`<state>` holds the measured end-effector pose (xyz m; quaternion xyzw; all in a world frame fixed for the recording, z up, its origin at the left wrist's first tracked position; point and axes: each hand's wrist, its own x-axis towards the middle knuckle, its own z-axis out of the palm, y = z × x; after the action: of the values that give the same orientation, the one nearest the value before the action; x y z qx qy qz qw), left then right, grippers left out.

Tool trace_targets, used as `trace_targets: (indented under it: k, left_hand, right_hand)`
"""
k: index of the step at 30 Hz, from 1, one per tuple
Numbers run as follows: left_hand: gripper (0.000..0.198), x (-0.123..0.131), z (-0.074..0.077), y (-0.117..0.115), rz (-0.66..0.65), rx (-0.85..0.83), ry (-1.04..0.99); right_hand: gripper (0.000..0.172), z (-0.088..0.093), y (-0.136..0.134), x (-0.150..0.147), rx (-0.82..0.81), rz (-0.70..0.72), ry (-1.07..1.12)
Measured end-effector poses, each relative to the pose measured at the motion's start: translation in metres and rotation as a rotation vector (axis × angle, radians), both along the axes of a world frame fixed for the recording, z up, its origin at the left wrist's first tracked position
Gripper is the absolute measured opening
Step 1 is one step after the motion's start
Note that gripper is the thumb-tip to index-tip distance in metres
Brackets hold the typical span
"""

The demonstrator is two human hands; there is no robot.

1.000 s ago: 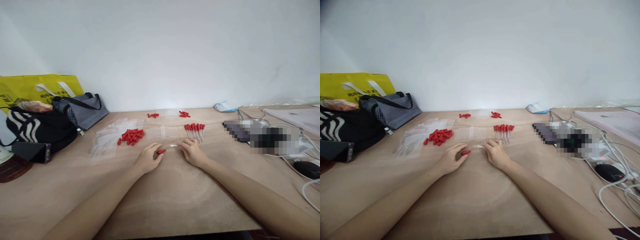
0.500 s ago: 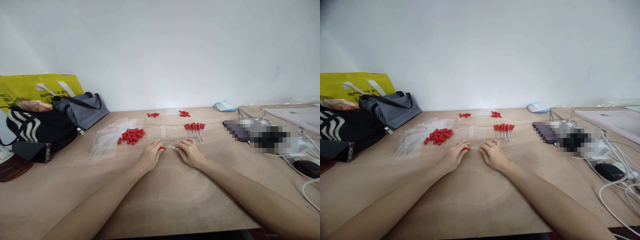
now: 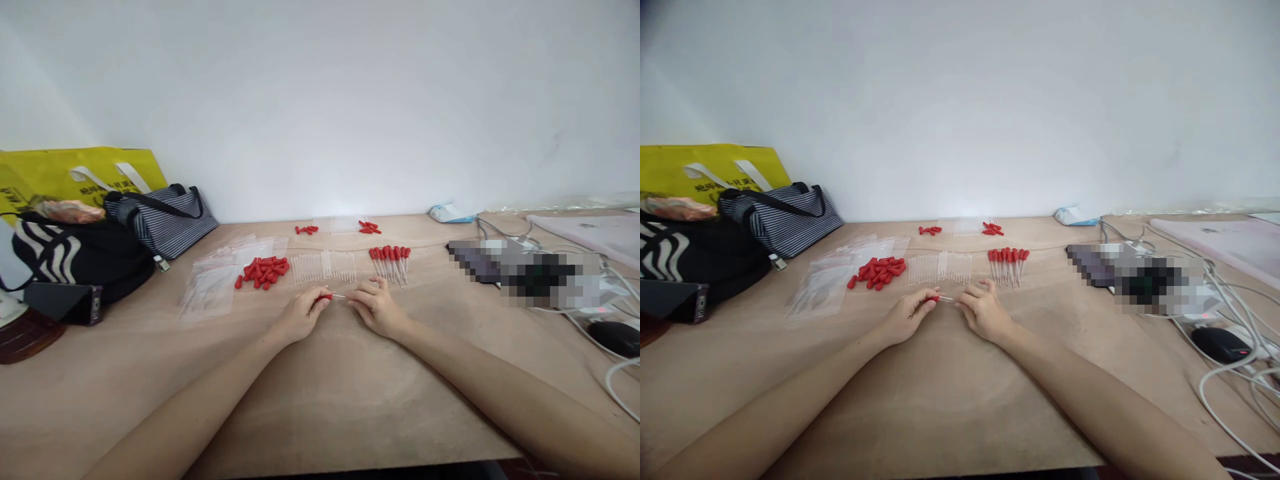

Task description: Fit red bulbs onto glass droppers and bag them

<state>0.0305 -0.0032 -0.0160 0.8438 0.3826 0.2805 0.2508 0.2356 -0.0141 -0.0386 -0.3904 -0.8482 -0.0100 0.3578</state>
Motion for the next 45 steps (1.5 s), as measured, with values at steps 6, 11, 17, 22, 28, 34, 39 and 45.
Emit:
trace_targets:
  k: [6,11,17,22,28,34,39,45]
  left_hand:
    - [0.019,-0.002,-0.002,0.003,-0.03,0.003,-0.018]
    - [0.02,-0.002,-0.002,0.003,-0.05,0.063,0.027]
    - [0.018,-0.001,0.001,0.0,-0.057,0.138,0.051]
    - [0.021,-0.001,0.001,-0.001,-0.069,0.211,0.056]
    - [0.021,-0.002,-0.003,-0.002,-0.08,0.305,0.089]
    - [0.019,-0.001,-0.006,-0.004,-0.136,0.389,0.109]
    - [0.018,-0.001,-0.006,-0.004,-0.161,0.434,0.144]
    - [0.017,0.0,-0.006,-0.005,-0.145,0.456,0.13]
  right_hand:
    - [0.02,-0.003,0.002,0.001,0.021,0.078,0.012]
    - [0.023,0.001,0.003,0.004,0.03,0.104,-0.097]
    - [0.033,0.008,0.003,0.006,0.169,0.095,-0.262]
    - [0.032,0.009,0.0,0.004,0.25,0.07,-0.344]
    - [0.03,0.011,-0.005,0.0,0.169,0.051,-0.266]
    - [0.028,0.013,-0.007,-0.002,0.098,0.075,-0.208]
    - [0.029,0.014,-0.007,-0.006,0.056,0.093,-0.183]
    - [0.026,0.013,-0.004,-0.011,-0.024,0.11,-0.18]
